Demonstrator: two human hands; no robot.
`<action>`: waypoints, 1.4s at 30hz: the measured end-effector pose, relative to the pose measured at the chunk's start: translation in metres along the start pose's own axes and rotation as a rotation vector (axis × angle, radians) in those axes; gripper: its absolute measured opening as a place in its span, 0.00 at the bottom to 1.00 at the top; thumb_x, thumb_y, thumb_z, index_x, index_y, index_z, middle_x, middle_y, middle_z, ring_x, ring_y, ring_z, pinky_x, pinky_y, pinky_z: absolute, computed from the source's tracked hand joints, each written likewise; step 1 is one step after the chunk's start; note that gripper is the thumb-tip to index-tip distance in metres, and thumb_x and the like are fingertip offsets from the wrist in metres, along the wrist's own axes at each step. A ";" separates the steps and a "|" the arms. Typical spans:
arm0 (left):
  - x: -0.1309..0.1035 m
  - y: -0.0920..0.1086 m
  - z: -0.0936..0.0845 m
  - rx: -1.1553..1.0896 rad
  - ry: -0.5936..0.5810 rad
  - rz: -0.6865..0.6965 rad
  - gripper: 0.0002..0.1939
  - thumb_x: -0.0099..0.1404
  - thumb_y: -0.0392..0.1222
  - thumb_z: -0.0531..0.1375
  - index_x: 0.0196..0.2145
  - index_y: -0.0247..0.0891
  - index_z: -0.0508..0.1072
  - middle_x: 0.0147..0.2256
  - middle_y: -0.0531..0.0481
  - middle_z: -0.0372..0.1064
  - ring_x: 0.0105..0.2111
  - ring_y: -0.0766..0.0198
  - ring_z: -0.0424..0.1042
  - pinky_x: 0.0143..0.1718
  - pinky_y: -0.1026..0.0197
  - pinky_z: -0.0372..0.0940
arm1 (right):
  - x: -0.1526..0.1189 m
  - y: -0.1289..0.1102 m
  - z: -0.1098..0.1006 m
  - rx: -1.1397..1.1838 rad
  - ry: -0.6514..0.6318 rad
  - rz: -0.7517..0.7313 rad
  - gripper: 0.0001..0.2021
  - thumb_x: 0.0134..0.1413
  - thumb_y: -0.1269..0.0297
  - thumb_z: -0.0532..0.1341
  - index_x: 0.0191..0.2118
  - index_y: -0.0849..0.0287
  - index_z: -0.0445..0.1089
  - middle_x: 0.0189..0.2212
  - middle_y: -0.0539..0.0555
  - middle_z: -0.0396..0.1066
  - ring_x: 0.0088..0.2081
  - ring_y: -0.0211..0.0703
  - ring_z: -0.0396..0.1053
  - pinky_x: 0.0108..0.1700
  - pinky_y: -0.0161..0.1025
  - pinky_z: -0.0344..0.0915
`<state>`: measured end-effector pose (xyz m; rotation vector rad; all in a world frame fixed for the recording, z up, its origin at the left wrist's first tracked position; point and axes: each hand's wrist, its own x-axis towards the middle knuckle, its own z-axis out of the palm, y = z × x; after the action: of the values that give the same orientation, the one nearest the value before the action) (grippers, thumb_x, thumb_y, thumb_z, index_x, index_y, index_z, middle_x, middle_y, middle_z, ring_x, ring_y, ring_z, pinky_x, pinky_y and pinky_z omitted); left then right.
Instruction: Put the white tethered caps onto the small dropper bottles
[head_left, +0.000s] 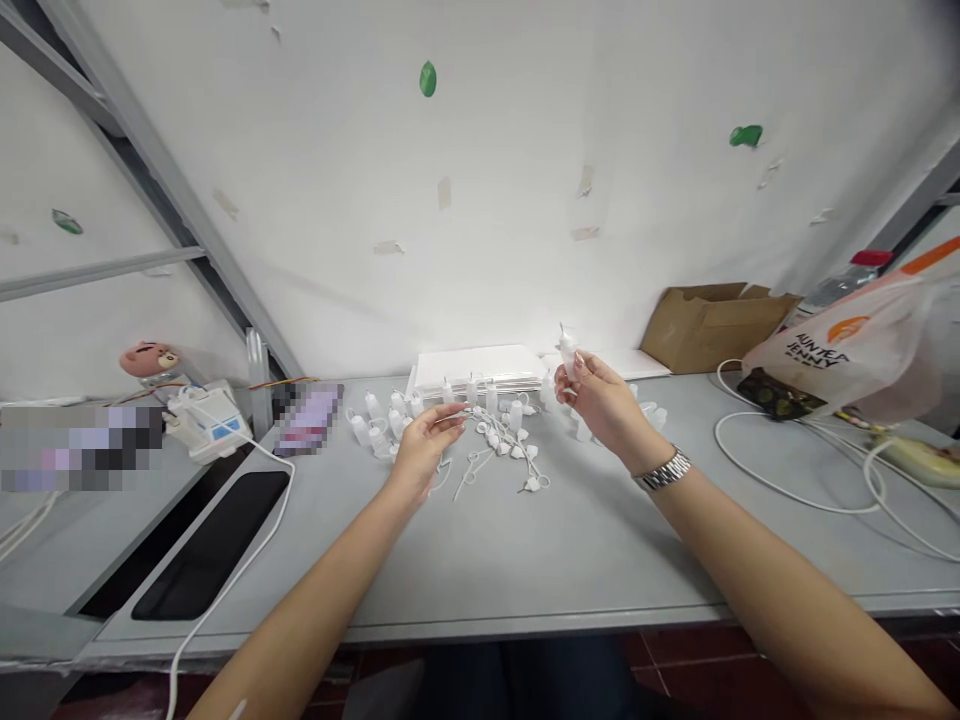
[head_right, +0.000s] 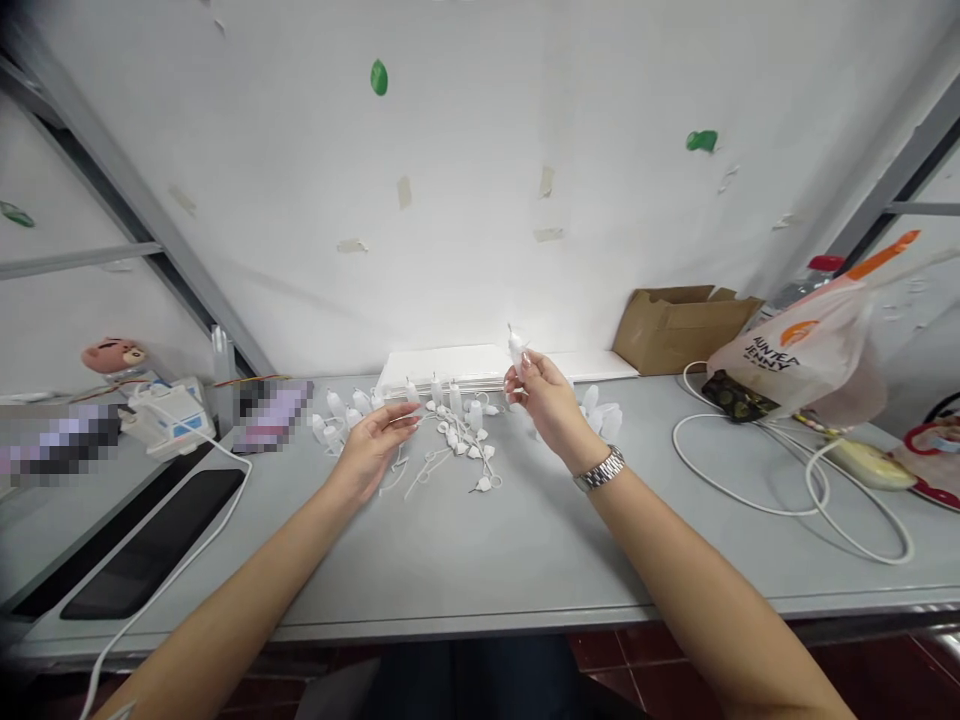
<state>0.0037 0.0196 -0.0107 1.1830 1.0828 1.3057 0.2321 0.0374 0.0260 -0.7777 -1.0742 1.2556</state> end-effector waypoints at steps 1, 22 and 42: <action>-0.001 -0.001 0.000 0.091 -0.013 0.017 0.15 0.48 0.40 0.62 0.37 0.40 0.72 0.44 0.46 0.69 0.43 0.59 0.67 0.45 0.56 0.59 | 0.003 -0.002 -0.004 -0.020 -0.001 -0.004 0.11 0.46 0.55 0.62 0.32 0.56 0.65 0.25 0.47 0.61 0.27 0.34 0.61 0.29 0.34 0.58; -0.009 -0.027 0.006 1.046 -0.316 0.479 0.19 0.62 0.43 0.51 0.51 0.46 0.66 0.51 0.45 0.61 0.52 0.53 0.57 0.53 0.47 0.53 | 0.013 0.003 -0.025 -1.195 0.082 -0.156 0.13 0.45 0.56 0.59 0.25 0.58 0.56 0.29 0.52 0.62 0.30 0.40 0.60 0.32 0.37 0.55; -0.005 -0.027 0.002 1.044 -0.205 0.425 0.12 0.59 0.37 0.52 0.36 0.43 0.75 0.37 0.46 0.69 0.41 0.54 0.64 0.44 0.51 0.59 | 0.012 0.026 -0.028 -1.673 -0.141 -0.142 0.13 0.47 0.54 0.58 0.25 0.59 0.67 0.32 0.56 0.71 0.41 0.52 0.61 0.39 0.43 0.48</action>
<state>0.0092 0.0164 -0.0377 2.3612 1.4527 0.8439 0.2486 0.0563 -0.0048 -1.7521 -2.2042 0.0003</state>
